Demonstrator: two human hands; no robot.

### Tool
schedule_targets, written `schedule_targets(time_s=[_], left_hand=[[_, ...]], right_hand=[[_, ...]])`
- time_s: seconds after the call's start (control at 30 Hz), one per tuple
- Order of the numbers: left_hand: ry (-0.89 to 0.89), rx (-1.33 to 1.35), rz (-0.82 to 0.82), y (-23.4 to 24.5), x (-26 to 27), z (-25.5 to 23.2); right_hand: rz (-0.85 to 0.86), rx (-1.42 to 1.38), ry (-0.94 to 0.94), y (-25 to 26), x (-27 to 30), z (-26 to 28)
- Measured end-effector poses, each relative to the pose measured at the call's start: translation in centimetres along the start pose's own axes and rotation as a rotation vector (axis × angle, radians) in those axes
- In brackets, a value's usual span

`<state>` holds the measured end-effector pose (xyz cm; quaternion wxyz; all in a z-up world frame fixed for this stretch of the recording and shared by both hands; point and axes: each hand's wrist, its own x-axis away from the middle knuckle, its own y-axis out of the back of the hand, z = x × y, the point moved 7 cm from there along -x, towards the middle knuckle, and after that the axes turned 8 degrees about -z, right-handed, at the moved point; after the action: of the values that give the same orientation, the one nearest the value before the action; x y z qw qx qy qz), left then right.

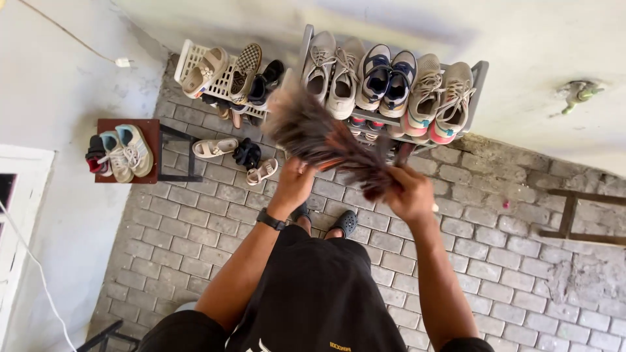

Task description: Cleaning several pairs of shoes on a rack using a duster.

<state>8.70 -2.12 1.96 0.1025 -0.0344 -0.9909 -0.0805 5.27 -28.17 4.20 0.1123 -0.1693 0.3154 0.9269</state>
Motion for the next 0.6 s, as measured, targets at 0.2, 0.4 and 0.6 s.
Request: schedule_targets(time_s=[0.2, 0.4, 0.6], left_hand=[[-0.511, -0.191, 0.108, 0.9, -3.5, 2.9], [-0.291, -0.08, -0.113, 10.6, -5.7, 1.7], [-0.451, 0.054, -0.111, 8.9, -5.1, 1.4]], right_hand=[[0.038, 0.11, 0.112, -5.3, -4.9, 9.9], [0.206, 0.15, -0.01, -6.5, -1.0, 8.9], [0.167, 0.084, -0.117, -10.7, 0.7, 9.7]])
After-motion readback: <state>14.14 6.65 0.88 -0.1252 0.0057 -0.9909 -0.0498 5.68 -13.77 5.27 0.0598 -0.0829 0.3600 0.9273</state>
